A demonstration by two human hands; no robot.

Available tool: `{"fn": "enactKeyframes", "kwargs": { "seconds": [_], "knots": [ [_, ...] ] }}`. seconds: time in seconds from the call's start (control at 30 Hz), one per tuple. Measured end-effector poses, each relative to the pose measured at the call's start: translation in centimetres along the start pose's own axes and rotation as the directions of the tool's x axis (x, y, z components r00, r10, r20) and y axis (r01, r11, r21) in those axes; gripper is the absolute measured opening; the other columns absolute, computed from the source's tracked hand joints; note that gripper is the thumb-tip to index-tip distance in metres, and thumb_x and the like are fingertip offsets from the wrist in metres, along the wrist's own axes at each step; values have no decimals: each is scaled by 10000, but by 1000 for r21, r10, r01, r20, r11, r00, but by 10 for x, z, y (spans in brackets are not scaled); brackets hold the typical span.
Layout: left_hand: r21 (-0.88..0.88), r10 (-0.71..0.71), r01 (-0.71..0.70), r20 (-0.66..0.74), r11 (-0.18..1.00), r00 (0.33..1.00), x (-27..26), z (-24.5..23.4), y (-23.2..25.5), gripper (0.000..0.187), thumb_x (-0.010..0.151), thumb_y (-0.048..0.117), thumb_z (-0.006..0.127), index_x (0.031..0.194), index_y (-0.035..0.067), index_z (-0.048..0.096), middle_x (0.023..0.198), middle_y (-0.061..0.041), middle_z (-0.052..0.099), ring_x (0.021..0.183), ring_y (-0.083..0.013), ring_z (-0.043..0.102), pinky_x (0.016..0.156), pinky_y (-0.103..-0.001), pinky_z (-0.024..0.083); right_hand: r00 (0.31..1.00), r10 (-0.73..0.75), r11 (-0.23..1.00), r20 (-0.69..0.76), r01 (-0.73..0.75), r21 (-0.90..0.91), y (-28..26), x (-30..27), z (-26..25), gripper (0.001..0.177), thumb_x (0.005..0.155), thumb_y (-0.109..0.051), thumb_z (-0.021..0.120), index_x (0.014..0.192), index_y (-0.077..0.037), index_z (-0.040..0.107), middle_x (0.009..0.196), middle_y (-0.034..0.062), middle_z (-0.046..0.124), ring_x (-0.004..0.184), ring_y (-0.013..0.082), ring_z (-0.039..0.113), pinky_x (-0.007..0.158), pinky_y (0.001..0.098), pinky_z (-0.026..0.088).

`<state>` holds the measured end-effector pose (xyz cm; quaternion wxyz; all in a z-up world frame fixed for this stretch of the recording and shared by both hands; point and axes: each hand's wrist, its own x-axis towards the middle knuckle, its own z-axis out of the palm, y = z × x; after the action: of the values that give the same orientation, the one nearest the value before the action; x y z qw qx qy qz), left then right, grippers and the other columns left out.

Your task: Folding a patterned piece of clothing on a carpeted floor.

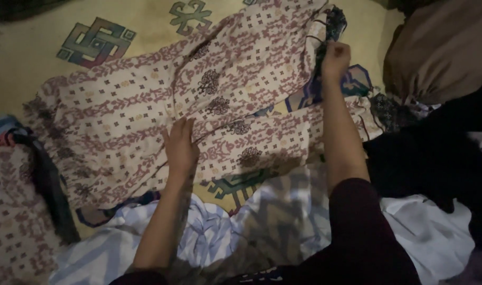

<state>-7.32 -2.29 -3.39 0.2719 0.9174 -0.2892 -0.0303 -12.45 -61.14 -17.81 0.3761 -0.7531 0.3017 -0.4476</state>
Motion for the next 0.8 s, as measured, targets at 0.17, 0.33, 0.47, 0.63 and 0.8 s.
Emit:
{"fn": "enactKeyframes", "kwargs": {
  "seconds": [0.17, 0.33, 0.47, 0.63, 0.8],
  "knots": [
    [-10, -30, 30, 1, 1000, 1000, 4, 3, 2, 616, 764, -84, 626, 1364, 54, 626, 1419, -196, 580, 1346, -382, 513, 1150, -594, 324, 994, 66, 921, 83, -29, -388, -84, 3, 19, 363, 972, -311, 735, 932, 46, 682, 847, 226, 703, 733, 314, 670, 692, 457, 545],
    [-38, -48, 48, 19, 998, 999, 11, -8, 7, 620, 752, -122, 599, 1347, 45, 646, 1405, -196, 589, 1322, -391, 532, 1130, -550, 373, 938, 72, 912, 339, 76, -404, -34, 13, 14, 484, 1013, -364, 732, 1266, 36, 635, 1155, 256, 697, 979, 377, 686, 824, 494, 562],
    [-198, -117, 129, 73, 972, 990, 14, -19, 6, 652, 748, -133, 558, 1370, 49, 626, 1419, -181, 591, 1329, -395, 540, 1141, -537, 423, 934, 334, 931, 126, -347, 111, 20, 41, -20, 593, 1097, -364, 580, 1528, -14, 371, 1520, 212, 457, 1322, 369, 550, 1099, 487, 484],
    [-121, -106, 122, 136, 985, 985, 12, -25, 10, 716, 732, -140, 584, 1414, 77, 602, 1458, -175, 561, 1341, -399, 523, 1119, -603, 373, 778, 626, 526, 46, -465, 712, -18, 33, -73, 694, 1031, -340, 513, 1563, -143, 114, 1647, 158, 249, 1466, 424, 415, 1163, 600, 457],
    [-65, -70, 83, 181, 994, 981, 12, -22, 5, 769, 691, -122, 617, 1429, 89, 573, 1495, -187, 521, 1358, -407, 485, 1106, -637, 330, 425, 819, -124, 386, -525, 842, -17, 32, -103, 601, 1035, -250, 375, 1539, 78, 372, 1573, 310, 422, 1403, 496, 495, 1079, 681, 498]
  ]
}}
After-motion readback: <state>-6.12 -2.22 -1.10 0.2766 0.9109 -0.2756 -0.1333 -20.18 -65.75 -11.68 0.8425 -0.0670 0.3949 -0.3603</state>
